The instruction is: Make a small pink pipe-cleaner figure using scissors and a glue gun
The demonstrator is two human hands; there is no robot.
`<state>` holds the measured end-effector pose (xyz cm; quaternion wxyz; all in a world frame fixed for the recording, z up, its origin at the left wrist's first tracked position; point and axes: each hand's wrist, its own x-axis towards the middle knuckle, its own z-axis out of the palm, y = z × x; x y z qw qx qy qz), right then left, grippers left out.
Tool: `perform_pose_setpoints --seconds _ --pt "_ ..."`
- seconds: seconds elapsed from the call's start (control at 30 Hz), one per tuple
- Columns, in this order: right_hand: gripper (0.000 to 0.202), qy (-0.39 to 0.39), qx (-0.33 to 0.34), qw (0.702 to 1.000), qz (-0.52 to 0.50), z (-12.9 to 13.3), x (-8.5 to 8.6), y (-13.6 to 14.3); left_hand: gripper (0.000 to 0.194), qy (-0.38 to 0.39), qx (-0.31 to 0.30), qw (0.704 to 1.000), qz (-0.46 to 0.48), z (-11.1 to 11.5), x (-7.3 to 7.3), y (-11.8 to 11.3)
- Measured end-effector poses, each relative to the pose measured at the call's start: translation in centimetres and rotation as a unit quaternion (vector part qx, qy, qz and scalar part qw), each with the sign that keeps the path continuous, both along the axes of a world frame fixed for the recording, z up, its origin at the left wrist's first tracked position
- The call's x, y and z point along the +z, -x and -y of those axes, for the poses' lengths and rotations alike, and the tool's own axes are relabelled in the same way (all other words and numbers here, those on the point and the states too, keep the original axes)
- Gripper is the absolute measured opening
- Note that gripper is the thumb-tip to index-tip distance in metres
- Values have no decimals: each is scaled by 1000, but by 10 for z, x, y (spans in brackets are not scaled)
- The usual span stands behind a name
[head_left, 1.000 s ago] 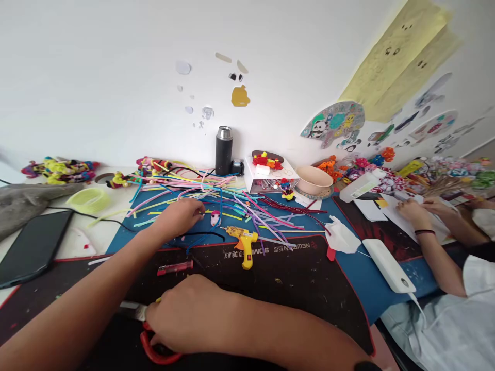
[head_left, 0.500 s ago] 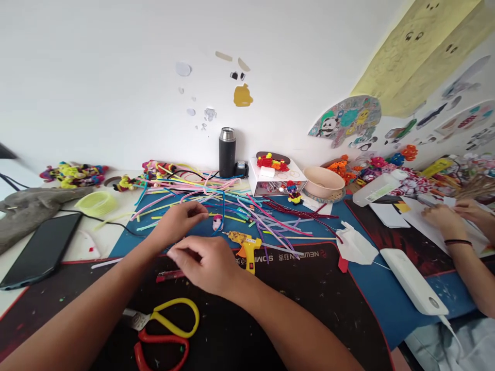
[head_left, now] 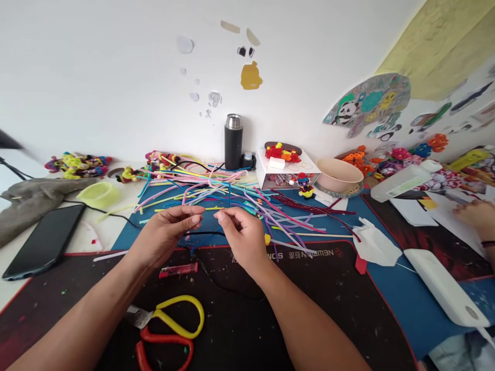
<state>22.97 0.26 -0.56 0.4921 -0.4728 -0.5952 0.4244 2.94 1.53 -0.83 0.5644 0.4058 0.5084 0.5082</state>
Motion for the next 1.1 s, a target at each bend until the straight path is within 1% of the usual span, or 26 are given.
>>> perform_pose_setpoints --seconds 0.07,0.13,0.23,0.3,0.37,0.47,0.57,0.67,0.77,0.9,1.1 --pt "35 3 1 1000 -8 -1 -2 2 43 1 7 1000 -3 1 2 0" --pt "37 23 1 999 -29 -1 -5 4 41 3 8 1000 0 2 4 -2" --pt "42 67 -2 995 -69 -2 -10 10 40 -2 -13 1000 3 4 5 -7" --pt "42 83 6 993 -83 -4 -10 15 40 -7 -26 1000 8 4 4 -8" --pt "42 85 29 992 -86 -6 -6 19 42 -4 -36 999 21 3 0 -8" --pt "42 78 57 992 -81 -13 3 23 43 5 -38 998 41 2 -5 -4" --pt "43 75 42 992 -88 -20 7 22 42 15 -27 998 49 1 -8 0" --pt "39 66 20 996 -60 -21 1 15 41 27 -22 998 54 0 -10 2" --pt "35 39 13 999 -29 -19 -6 6 41 35 -18 998 52 0 -12 1" --pt "38 23 6 999 -30 -17 -10 1 44 42 -21 998 47 3 -7 -1" --pt "31 -8 13 1000 -12 -18 -11 4 48 60 -33 996 53 10 6 -9"
